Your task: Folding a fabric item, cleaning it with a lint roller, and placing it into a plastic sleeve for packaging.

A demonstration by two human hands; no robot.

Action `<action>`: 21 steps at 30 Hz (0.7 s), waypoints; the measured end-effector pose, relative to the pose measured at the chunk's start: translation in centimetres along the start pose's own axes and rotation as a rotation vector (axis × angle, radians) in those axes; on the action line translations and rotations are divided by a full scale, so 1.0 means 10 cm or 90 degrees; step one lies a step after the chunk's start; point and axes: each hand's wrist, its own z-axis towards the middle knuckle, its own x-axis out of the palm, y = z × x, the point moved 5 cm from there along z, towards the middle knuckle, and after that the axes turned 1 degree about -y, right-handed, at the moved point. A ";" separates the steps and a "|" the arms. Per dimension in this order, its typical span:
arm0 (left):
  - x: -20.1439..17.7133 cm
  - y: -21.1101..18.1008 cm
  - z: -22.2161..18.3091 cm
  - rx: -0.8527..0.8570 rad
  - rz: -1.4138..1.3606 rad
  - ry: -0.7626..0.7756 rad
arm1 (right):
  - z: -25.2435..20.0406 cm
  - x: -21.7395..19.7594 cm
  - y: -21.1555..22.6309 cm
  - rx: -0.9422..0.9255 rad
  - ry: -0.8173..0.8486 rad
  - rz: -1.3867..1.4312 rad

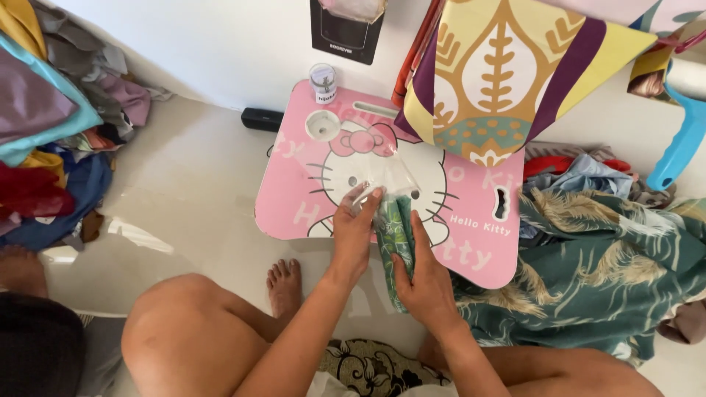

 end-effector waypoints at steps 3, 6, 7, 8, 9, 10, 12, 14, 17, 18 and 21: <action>-0.02 0.12 -0.02 0.037 0.115 0.054 | 0.01 -0.04 0.01 0.076 -0.007 0.063; 0.07 0.14 -0.12 -0.054 0.005 0.048 | -0.02 -0.02 -0.07 -0.003 -0.078 0.159; 0.07 0.15 -0.07 -0.052 0.005 0.049 | 0.01 -0.05 -0.07 -0.005 -0.079 0.158; 0.06 0.17 -0.04 -0.031 -0.013 0.060 | 0.00 -0.05 -0.07 0.003 -0.064 0.158; 0.04 0.18 -0.01 -0.010 -0.030 0.071 | -0.02 -0.05 -0.07 0.010 -0.049 0.159; 0.03 0.17 0.01 -0.007 -0.032 0.072 | -0.04 -0.05 -0.06 0.006 -0.049 0.159; -0.04 0.14 0.07 -0.024 -0.124 0.011 | -0.05 -0.04 -0.06 0.021 -0.027 0.143; -0.08 0.13 0.18 -0.010 -0.152 -0.008 | -0.04 -0.07 -0.04 0.046 -0.022 0.134; -0.18 0.15 0.23 0.012 -0.170 -0.030 | -0.08 -0.05 -0.06 0.061 -0.017 0.117; -0.20 0.16 0.24 0.024 -0.162 -0.029 | -0.10 -0.05 -0.06 0.048 -0.020 0.107; -0.21 0.20 0.22 0.040 -0.200 -0.028 | -0.14 -0.04 -0.07 0.027 -0.036 0.095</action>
